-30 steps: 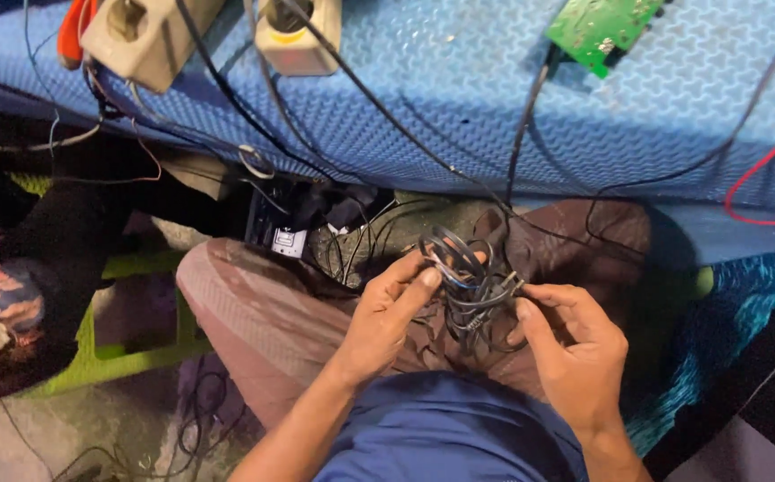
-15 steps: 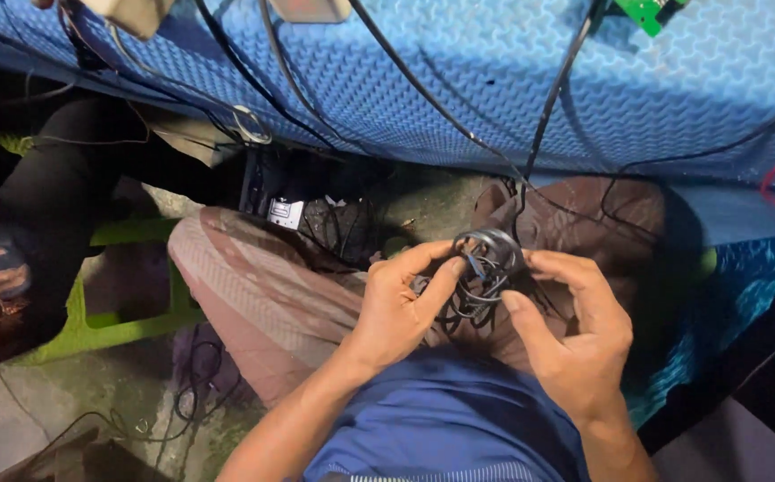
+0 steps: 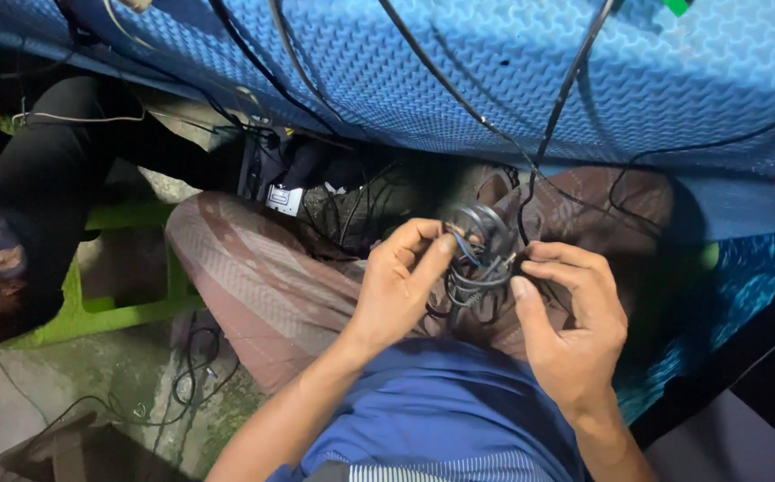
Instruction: Soldering components onto a circuit board and preparing wires for connection.
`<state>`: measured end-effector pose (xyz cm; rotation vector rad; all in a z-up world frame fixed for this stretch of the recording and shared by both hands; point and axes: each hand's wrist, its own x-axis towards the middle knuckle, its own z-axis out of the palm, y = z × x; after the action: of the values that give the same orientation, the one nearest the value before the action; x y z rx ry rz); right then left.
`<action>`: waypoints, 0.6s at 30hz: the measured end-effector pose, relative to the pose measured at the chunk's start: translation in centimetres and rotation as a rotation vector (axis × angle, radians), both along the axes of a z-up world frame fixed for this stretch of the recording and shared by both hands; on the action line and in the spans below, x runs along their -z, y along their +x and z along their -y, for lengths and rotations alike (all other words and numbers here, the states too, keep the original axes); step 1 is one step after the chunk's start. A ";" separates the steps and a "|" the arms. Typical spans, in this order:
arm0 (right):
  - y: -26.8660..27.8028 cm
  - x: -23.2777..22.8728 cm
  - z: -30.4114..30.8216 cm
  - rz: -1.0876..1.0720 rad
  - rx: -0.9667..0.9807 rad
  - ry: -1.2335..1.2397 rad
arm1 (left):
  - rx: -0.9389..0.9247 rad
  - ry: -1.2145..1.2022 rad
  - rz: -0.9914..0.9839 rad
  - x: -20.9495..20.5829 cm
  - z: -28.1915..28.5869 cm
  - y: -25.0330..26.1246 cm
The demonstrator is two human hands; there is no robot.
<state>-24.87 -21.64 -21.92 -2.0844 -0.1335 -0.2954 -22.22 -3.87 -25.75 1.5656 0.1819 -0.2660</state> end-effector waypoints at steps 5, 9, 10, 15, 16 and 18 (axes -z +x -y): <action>-0.6 1.0 0.3 -0.075 0.011 0.034 | -0.127 -0.196 -0.111 1.1 -0.5 0.6; -0.6 0.7 0.1 -0.101 -0.005 0.022 | -0.150 -0.290 -0.113 1.7 -0.3 0.4; -0.5 0.7 0.1 -0.081 -0.009 0.000 | -0.132 -0.305 -0.121 1.7 -0.3 0.3; 0.3 1.0 0.3 0.041 -0.061 -0.047 | -0.087 -0.327 -0.106 2.1 -0.3 0.1; 0.5 1.0 0.5 0.047 -0.131 -0.023 | -0.053 -0.295 -0.091 1.9 -0.3 0.1; 0.7 1.4 1.0 0.054 -0.205 0.001 | -0.024 -0.263 -0.074 1.8 -0.3 0.0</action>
<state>-24.18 -22.60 -23.28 -2.0424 -0.3773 -0.2267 -22.19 -3.59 -27.53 1.2929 0.2140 -0.3163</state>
